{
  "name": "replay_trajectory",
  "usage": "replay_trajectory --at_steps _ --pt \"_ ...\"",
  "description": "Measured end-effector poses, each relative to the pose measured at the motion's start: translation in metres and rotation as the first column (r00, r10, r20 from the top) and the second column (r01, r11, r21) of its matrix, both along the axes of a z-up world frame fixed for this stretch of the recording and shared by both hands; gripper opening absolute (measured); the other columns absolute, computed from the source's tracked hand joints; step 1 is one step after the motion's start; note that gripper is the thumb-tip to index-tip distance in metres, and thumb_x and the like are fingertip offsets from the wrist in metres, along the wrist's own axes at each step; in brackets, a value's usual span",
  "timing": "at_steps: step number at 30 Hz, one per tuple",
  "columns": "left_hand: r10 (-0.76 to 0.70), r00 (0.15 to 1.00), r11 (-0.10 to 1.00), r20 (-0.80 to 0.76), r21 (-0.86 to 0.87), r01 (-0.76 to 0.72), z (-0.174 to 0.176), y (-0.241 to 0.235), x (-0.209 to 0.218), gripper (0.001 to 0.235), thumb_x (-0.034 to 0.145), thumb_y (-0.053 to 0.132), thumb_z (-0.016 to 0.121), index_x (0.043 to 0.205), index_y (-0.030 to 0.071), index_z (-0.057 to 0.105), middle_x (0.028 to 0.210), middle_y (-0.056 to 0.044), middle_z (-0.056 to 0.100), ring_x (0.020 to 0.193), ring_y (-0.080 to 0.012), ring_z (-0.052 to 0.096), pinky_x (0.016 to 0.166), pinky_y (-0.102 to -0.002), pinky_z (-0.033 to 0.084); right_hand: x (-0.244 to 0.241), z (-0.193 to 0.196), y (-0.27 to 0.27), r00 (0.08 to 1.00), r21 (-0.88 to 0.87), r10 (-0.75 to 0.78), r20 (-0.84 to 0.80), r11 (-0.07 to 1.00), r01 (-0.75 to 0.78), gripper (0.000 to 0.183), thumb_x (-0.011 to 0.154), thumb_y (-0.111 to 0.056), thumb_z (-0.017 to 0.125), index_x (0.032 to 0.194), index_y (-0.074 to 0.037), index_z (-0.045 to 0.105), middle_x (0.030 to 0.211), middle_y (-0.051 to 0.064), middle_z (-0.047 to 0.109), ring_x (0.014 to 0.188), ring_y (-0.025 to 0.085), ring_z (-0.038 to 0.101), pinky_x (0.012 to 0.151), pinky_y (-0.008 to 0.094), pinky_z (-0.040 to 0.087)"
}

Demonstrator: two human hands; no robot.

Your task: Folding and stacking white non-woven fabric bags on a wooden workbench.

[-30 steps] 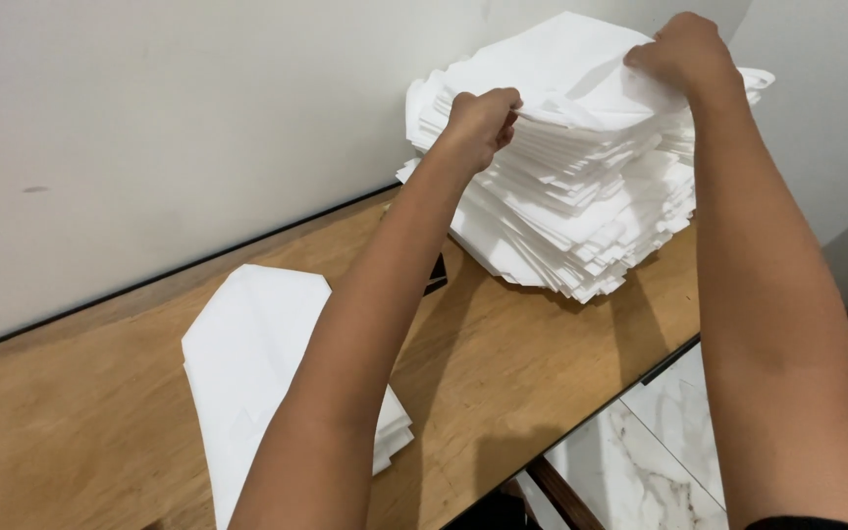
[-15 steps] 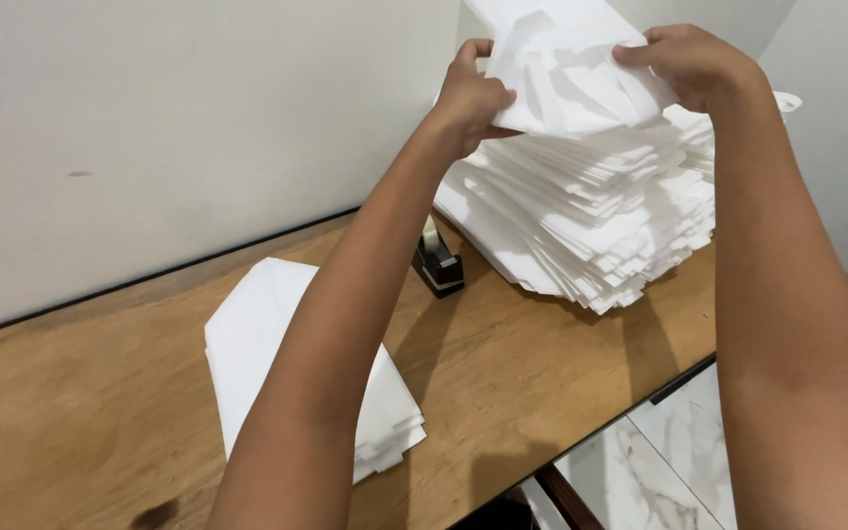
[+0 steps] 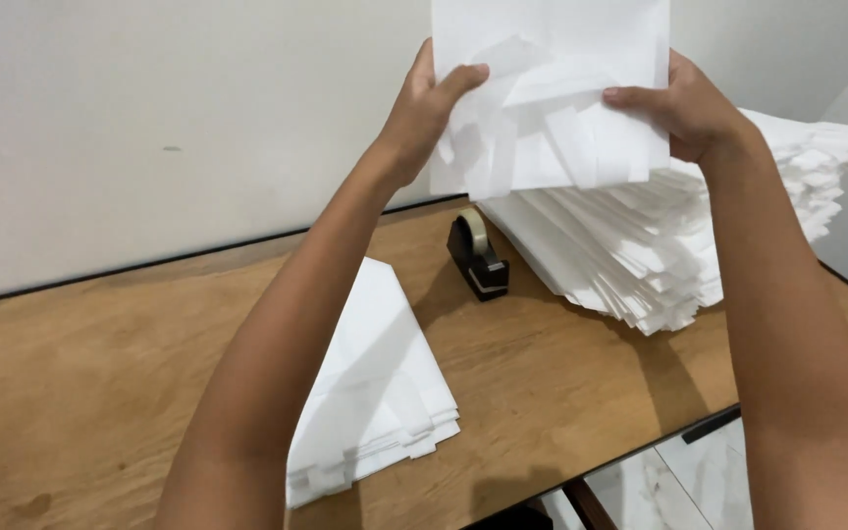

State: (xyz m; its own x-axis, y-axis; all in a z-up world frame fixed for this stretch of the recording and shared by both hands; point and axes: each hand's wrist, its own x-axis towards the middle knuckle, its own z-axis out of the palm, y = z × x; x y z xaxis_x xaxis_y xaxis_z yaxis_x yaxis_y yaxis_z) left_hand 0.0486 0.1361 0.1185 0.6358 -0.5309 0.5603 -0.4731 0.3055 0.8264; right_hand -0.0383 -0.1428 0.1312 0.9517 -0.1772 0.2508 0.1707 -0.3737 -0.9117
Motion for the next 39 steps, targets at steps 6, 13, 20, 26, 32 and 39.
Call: replay_trajectory --at_steps 6,13,20,26,32,39 --pt "0.204 0.975 0.951 0.093 0.215 -0.220 -0.020 0.085 -0.051 0.059 0.086 0.020 0.060 0.134 0.008 0.027 0.140 -0.007 0.048 0.129 -0.0196 0.049 0.104 -0.035 0.045 -0.036 0.002 0.125 0.993 -0.180 -0.110 -0.031 0.978 0.103 0.068 0.080 -0.015 0.072 0.141 -0.009 0.042 0.137 0.012 0.059 0.121 0.028 0.061 0.098 0.041 0.056" --pt "0.363 0.922 0.875 0.133 0.292 -0.387 -0.056 0.159 -0.067 0.068 0.090 0.011 0.057 0.149 0.008 0.022 0.134 -0.022 0.053 0.124 -0.0405 0.056 0.102 -0.060 0.048 -0.029 -0.058 0.170 0.977 -0.141 0.164 0.133 0.979 -0.145 0.063 0.076 -0.018 0.086 0.126 -0.005 0.050 0.108 0.019 0.066 0.094 0.031 0.068 0.079 0.044 0.058" --pt "0.539 0.842 0.772 0.005 0.399 -0.496 -0.120 0.195 -0.095 0.073 0.091 0.016 0.058 0.153 0.006 0.022 0.145 -0.029 0.045 0.134 -0.0459 0.045 0.111 -0.059 0.040 -0.023 -0.122 0.209 0.975 0.009 0.190 -0.118 0.982 -0.191 0.100 0.073 -0.018 0.084 0.150 0.000 0.023 0.134 0.033 0.052 0.122 0.049 0.055 0.097 0.064 0.050" --pt "0.601 0.782 0.711 -0.166 0.559 -0.427 -0.175 0.204 -0.117 0.078 0.093 0.013 0.054 0.156 0.004 0.008 0.153 -0.031 0.033 0.144 -0.0447 0.030 0.120 -0.058 0.026 -0.029 -0.184 0.226 0.925 0.021 0.210 -0.318 0.977 -0.214 0.101 0.074 -0.012 0.083 0.152 0.002 0.020 0.140 0.035 0.047 0.131 0.050 0.047 0.105 0.066 0.043" --pt "0.656 0.747 0.517 -0.106 0.784 -0.343 -0.269 0.217 -0.101 0.080 0.095 0.021 0.054 0.158 0.009 0.006 0.158 -0.021 0.016 0.146 -0.0431 0.011 0.117 -0.062 0.002 -0.036 -0.203 0.236 0.874 -0.230 0.174 -0.455 0.925 -0.303 0.106 0.072 -0.025 0.087 0.154 -0.002 0.023 0.148 0.029 0.041 0.142 0.044 0.034 0.118 0.060 0.033" --pt "0.619 0.729 0.681 -0.292 0.663 -0.312 -0.273 0.220 -0.109 0.095 0.087 0.017 0.057 0.156 0.000 -0.006 0.161 -0.029 -0.009 0.150 -0.0457 -0.009 0.120 -0.060 -0.001 -0.031 -0.227 0.226 0.833 -0.151 0.277 -0.478 0.909 -0.389 0.114 0.080 -0.032 0.079 0.156 0.002 0.001 0.160 0.030 0.000 0.151 0.044 -0.002 0.124 0.058 0.002"
